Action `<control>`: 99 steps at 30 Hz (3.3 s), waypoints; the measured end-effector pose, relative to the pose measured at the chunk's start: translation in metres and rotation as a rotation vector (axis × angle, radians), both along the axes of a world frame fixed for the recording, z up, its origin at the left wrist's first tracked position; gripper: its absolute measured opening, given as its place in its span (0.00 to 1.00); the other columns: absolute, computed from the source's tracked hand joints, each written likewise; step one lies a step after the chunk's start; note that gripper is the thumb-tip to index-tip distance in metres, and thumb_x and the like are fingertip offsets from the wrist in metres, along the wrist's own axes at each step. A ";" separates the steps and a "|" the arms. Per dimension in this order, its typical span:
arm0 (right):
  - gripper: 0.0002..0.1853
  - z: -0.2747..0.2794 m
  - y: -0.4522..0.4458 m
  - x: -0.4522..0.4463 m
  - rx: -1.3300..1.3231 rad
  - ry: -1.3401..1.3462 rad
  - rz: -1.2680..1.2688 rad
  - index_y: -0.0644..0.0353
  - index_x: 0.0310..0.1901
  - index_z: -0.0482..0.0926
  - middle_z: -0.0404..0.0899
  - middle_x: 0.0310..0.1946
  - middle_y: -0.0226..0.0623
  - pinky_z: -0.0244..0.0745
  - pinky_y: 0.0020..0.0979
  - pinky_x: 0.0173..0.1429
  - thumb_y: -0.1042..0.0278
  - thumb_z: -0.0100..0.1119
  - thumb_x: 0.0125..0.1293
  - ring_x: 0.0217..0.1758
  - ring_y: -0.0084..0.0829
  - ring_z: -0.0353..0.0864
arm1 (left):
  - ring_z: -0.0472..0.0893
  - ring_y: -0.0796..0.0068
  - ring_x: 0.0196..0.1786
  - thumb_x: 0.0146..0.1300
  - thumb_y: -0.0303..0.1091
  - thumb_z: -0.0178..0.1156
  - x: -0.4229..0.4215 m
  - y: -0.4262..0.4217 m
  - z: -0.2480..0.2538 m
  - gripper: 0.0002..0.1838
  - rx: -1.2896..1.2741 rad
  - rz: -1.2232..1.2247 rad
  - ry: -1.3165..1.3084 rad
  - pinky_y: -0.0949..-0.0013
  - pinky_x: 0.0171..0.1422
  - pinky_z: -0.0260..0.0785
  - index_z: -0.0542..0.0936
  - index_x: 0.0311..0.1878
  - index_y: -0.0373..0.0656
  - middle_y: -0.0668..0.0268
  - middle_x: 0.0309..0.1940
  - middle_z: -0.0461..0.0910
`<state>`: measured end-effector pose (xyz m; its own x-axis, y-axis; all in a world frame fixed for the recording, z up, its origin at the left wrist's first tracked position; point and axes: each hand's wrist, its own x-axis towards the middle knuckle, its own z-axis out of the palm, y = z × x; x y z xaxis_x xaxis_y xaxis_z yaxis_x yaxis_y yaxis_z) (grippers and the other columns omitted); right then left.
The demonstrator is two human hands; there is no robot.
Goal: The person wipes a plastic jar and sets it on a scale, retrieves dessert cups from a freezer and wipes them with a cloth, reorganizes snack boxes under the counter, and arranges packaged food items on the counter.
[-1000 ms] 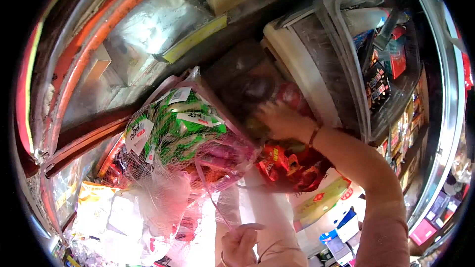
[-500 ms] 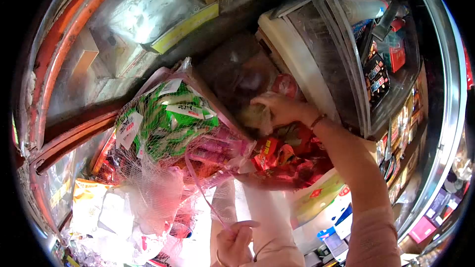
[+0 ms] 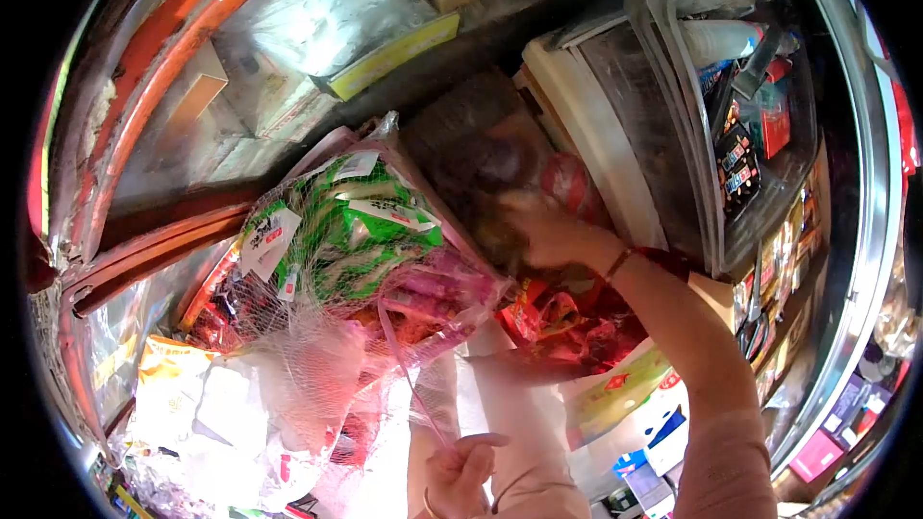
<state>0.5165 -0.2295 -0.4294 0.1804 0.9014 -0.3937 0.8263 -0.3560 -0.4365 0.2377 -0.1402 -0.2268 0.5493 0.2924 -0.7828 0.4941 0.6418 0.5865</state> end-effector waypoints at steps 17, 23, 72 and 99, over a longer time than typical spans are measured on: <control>0.18 -0.074 0.099 -0.034 -0.153 -0.284 -0.561 0.58 0.48 0.71 0.69 0.49 0.46 0.69 0.39 0.55 0.73 0.55 0.54 0.55 0.48 0.67 | 0.57 0.89 0.14 0.66 0.27 0.46 0.015 -0.001 -0.008 0.13 -0.065 0.054 -0.049 0.81 0.18 0.44 0.78 0.37 0.26 0.75 0.12 0.64; 0.23 -0.032 0.059 0.043 0.118 -0.066 -0.673 0.63 0.55 0.67 0.69 0.53 0.53 0.70 0.41 0.54 0.74 0.56 0.55 0.54 0.49 0.71 | 0.56 0.89 0.16 0.67 0.32 0.47 0.010 0.004 -0.013 0.13 -0.017 0.013 -0.027 0.82 0.19 0.45 0.77 0.41 0.30 0.76 0.14 0.63; 0.21 -0.080 0.150 0.028 0.115 -0.356 -0.208 0.54 0.57 0.69 0.59 0.63 0.45 0.51 0.45 0.67 0.67 0.45 0.60 0.66 0.41 0.57 | 0.57 0.88 0.16 0.67 0.27 0.45 0.035 -0.010 -0.037 0.12 -0.020 0.159 0.106 0.82 0.19 0.45 0.75 0.40 0.27 0.75 0.14 0.64; 0.40 0.026 0.035 0.037 -0.232 -0.077 0.315 0.54 0.64 0.59 0.55 0.66 0.45 0.48 0.47 0.69 0.67 0.63 0.46 0.69 0.42 0.52 | 0.56 0.88 0.15 0.67 0.29 0.46 0.023 0.002 -0.010 0.14 -0.093 -0.068 -0.018 0.81 0.19 0.46 0.75 0.42 0.25 0.75 0.12 0.63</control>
